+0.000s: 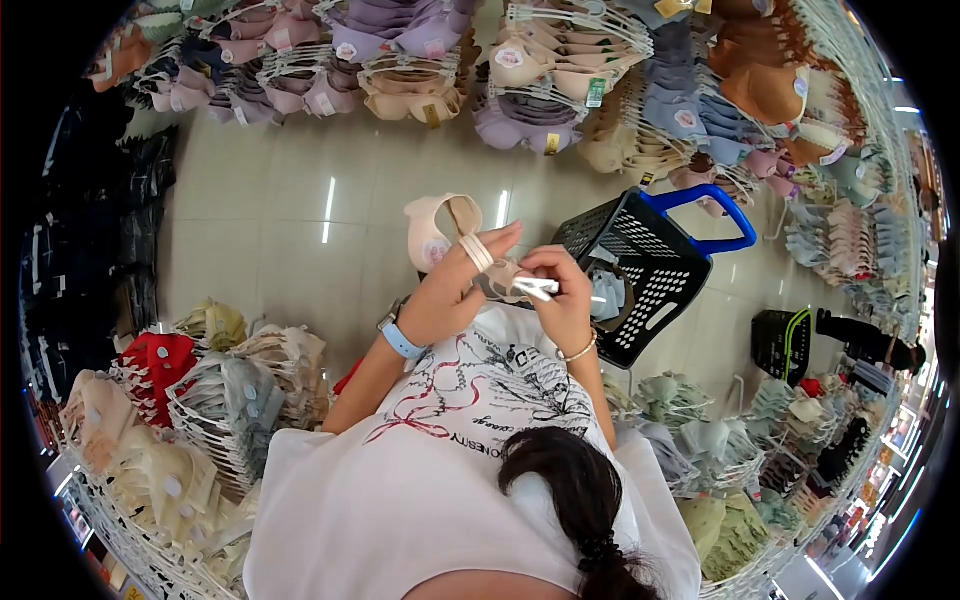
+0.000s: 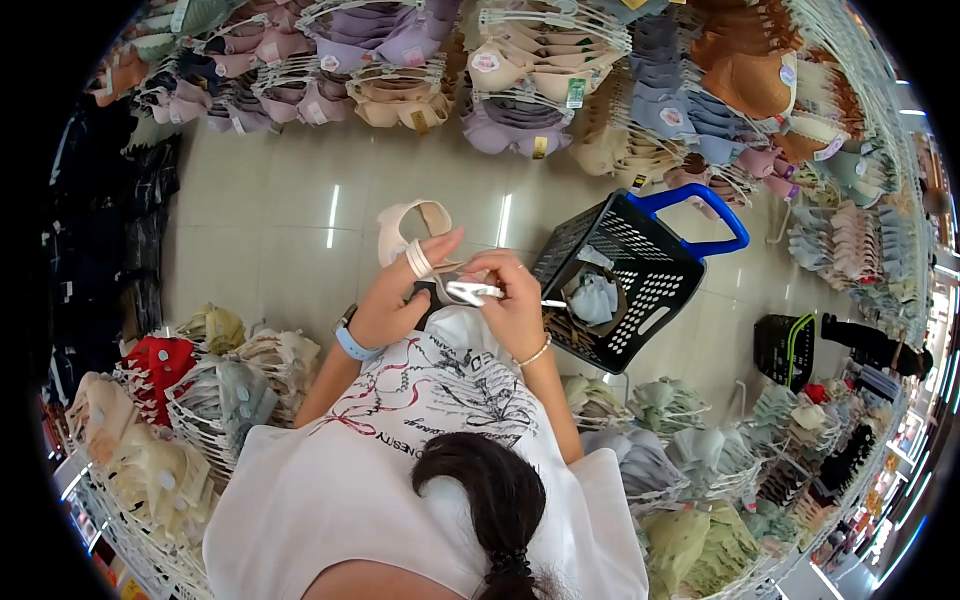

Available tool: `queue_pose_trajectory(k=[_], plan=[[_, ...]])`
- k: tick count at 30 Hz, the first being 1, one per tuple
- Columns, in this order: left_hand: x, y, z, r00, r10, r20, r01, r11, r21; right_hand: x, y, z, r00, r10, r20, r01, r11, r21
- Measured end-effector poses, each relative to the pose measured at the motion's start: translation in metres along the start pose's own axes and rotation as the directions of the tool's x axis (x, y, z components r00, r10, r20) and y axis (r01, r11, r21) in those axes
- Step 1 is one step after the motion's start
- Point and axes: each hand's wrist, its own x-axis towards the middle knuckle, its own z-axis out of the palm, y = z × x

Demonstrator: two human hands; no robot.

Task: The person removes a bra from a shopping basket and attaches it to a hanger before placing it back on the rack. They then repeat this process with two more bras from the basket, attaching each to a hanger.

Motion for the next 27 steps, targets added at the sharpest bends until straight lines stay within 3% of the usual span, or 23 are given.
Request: queue_pose_trajectory(k=[2,4,6,8,11,15,19,21,22,24,27], plan=[[0.002,0.0,0.003,0.98,0.189,0.064,-0.199,0.948,0.249,0.003,-0.013,0.005,1.0,0.026,0.015,-0.026,0.999,-0.028],[0.003,0.002,0.003,0.974,0.21,0.089,-0.228,0.922,0.312,0.001,-0.01,0.007,0.991,0.065,0.114,-0.073,0.995,0.067],[0.003,0.005,0.001,0.967,0.229,0.112,-0.255,0.891,0.376,0.002,-0.009,0.005,0.986,0.07,0.152,-0.074,0.997,0.02],[0.001,0.009,-0.003,0.966,0.219,0.139,-0.259,0.812,0.523,0.005,-0.016,0.005,0.98,-0.04,0.196,0.028,0.998,0.063],[0.0,0.015,-0.008,0.967,0.232,0.107,-0.251,0.782,0.571,0.008,-0.021,-0.001,0.949,-0.09,0.302,0.077,0.995,0.056],[-0.006,0.003,-0.023,0.99,0.138,0.037,-0.14,0.89,0.434,0.006,-0.029,-0.005,0.948,-0.051,0.315,-0.006,0.984,0.178],[-0.005,0.001,-0.025,0.999,0.025,-0.034,-0.01,0.922,0.386,0.005,-0.029,-0.01,0.952,-0.091,0.291,0.043,0.985,0.167],[0.001,0.006,-0.02,0.984,0.166,-0.068,-0.131,0.922,0.364,0.003,-0.032,-0.013,0.945,-0.114,0.307,0.077,0.988,0.13],[0.003,0.007,-0.017,0.984,0.167,-0.07,-0.131,0.923,0.362,0.003,-0.034,-0.012,0.945,-0.113,0.308,0.076,0.989,0.129],[0.007,0.005,-0.011,0.957,0.289,0.001,-0.266,0.879,0.396,0.002,-0.038,-0.013,0.943,-0.141,0.301,0.108,0.986,0.124],[0.011,-0.008,-0.005,0.952,0.297,0.075,-0.305,0.895,0.326,-0.002,-0.037,-0.016,0.934,-0.169,0.315,0.145,0.984,0.099]])
